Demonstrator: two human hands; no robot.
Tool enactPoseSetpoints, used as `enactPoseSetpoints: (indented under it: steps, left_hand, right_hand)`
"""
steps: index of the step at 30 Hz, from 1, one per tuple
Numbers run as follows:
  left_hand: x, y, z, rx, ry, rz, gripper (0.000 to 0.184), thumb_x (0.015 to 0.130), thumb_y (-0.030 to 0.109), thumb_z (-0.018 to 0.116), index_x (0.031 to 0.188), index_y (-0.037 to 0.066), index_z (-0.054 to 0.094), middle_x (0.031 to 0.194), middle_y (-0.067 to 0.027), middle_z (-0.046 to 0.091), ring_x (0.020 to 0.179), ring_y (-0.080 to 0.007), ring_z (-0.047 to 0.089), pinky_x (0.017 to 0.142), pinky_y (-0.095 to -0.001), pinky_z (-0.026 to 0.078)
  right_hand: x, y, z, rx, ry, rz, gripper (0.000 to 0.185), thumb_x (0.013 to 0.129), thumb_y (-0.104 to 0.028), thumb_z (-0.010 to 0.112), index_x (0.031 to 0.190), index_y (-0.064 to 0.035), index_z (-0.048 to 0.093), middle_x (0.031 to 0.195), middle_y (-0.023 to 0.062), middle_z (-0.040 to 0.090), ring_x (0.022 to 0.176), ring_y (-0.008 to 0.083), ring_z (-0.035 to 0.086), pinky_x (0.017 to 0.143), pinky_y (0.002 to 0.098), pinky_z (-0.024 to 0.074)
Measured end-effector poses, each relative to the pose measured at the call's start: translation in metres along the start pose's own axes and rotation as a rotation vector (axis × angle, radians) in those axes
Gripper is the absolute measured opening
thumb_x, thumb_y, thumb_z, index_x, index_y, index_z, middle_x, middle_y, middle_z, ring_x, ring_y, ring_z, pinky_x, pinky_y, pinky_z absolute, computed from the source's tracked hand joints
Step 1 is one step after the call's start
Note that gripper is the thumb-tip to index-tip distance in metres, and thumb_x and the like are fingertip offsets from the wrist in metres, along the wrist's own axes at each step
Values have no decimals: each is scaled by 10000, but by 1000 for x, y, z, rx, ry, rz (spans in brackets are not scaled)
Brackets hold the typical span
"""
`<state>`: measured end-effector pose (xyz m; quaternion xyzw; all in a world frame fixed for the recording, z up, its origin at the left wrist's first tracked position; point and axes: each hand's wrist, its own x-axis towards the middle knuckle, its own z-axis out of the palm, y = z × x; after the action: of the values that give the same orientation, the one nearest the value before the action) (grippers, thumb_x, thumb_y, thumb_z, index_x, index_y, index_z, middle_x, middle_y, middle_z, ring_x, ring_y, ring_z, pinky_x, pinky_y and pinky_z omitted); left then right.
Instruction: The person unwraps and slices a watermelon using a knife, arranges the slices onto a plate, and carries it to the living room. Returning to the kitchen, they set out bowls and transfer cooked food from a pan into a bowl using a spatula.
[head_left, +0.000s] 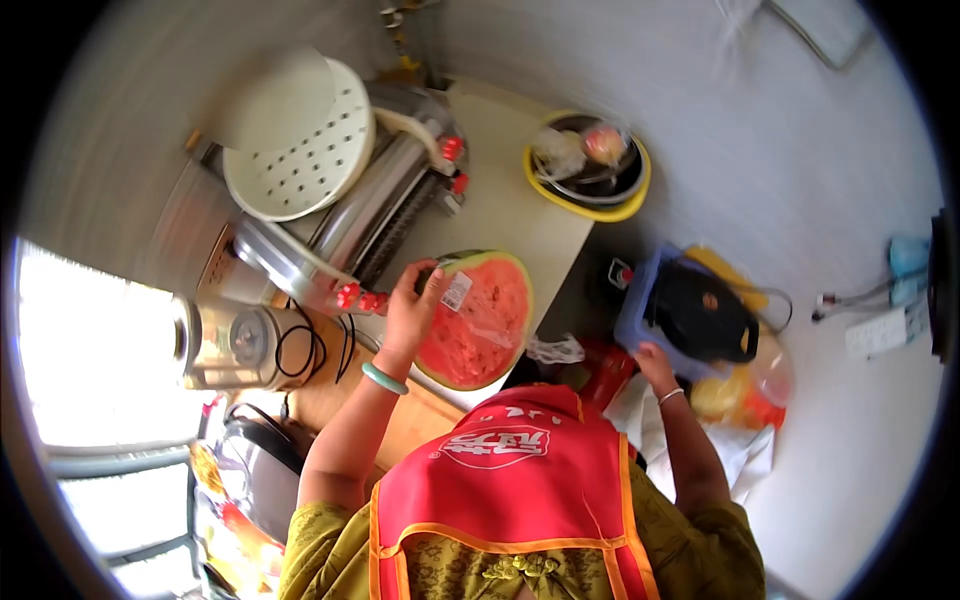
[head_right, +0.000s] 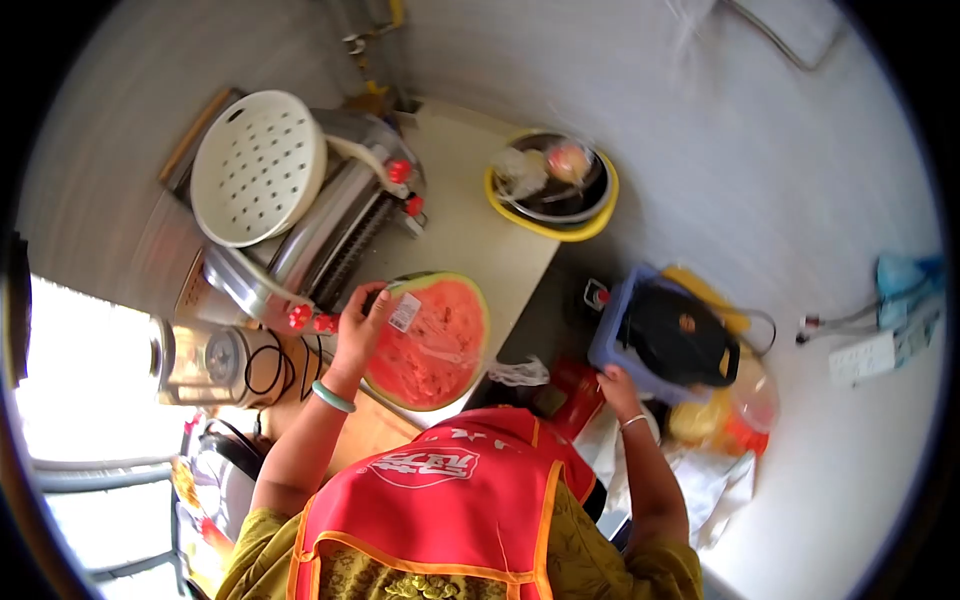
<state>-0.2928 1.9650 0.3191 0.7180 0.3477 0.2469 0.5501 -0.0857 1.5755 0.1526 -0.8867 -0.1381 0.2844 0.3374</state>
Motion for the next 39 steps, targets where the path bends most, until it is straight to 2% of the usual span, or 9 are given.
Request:
enactPoseSetpoints:
  steps: [2,4,8,13,18,24,32,36,39]
  left_hand:
    - [-5,-5,-2,5,80,25,256,872,230,541,1016,19,548,815,-60,580,771,-111,520,696,-240,433]
    - [-8,-10,-6,17,94,34,249,872,220,526,1016,17,549,815,-57,574,759,-112,513,687,-246,432]
    - [-14,2,-19,-106,25,-100,192,859,187,525,931,12,558,849,-16,566,770,-97,488,702,-232,411]
    - [-11,-9,-36,-196,-62,-177,115,848,119,534,898,20,565,1088,-58,533,912,-113,488,811,-230,397]
    - [-16,6,-43,-174,-174,-305,128,855,138,549,913,25,567,1044,-51,542,885,-113,492,781,-238,413]
    - [-48,-1,-12,121,476,72,101,863,95,525,877,13,468,801,-55,539,741,-154,508,669,-265,416]
    - [-75,-14,-3,-369,808,97,38,904,32,431,902,61,408,714,10,430,636,-59,404,579,-204,372]
    - [-108,-39,-11,168,674,77,62,887,19,443,942,43,427,694,-31,451,568,-104,416,523,-233,362]
    - [-125,-50,-7,506,552,108,107,811,54,547,909,40,508,658,-131,535,621,-281,531,585,-352,423]
  right_hand:
    - [18,-109,1,673,-135,-61,320,843,-138,555,1134,-9,523,1077,68,569,969,140,538,802,256,440]
    - [37,-196,19,422,-165,-606,314,873,-138,511,1159,-9,506,1135,102,548,1016,182,534,861,286,417]
    - [48,-317,64,65,-262,-1114,342,916,-253,413,1139,-19,525,1173,146,526,1043,281,526,887,324,405]
    - [47,-342,108,-72,-481,-1027,397,919,-343,362,1082,-46,568,1068,114,586,989,282,546,830,330,428]
    - [41,-361,95,-251,-577,-978,413,910,-395,353,1044,-83,588,985,122,610,904,317,566,758,361,454]
    - [45,-366,116,-157,-618,-1075,456,905,-449,320,1012,-103,597,942,136,613,871,335,570,731,387,458]
    - [75,-365,125,-239,-670,-1025,525,902,-484,289,999,-81,612,919,155,620,881,352,566,741,388,452]
    - [88,-357,123,-70,-706,-1050,499,920,-424,287,1005,-62,620,953,150,623,911,327,575,779,354,444]
    - [92,-357,122,-49,-743,-1036,482,926,-401,297,1002,-56,626,966,138,629,928,301,582,799,323,441]
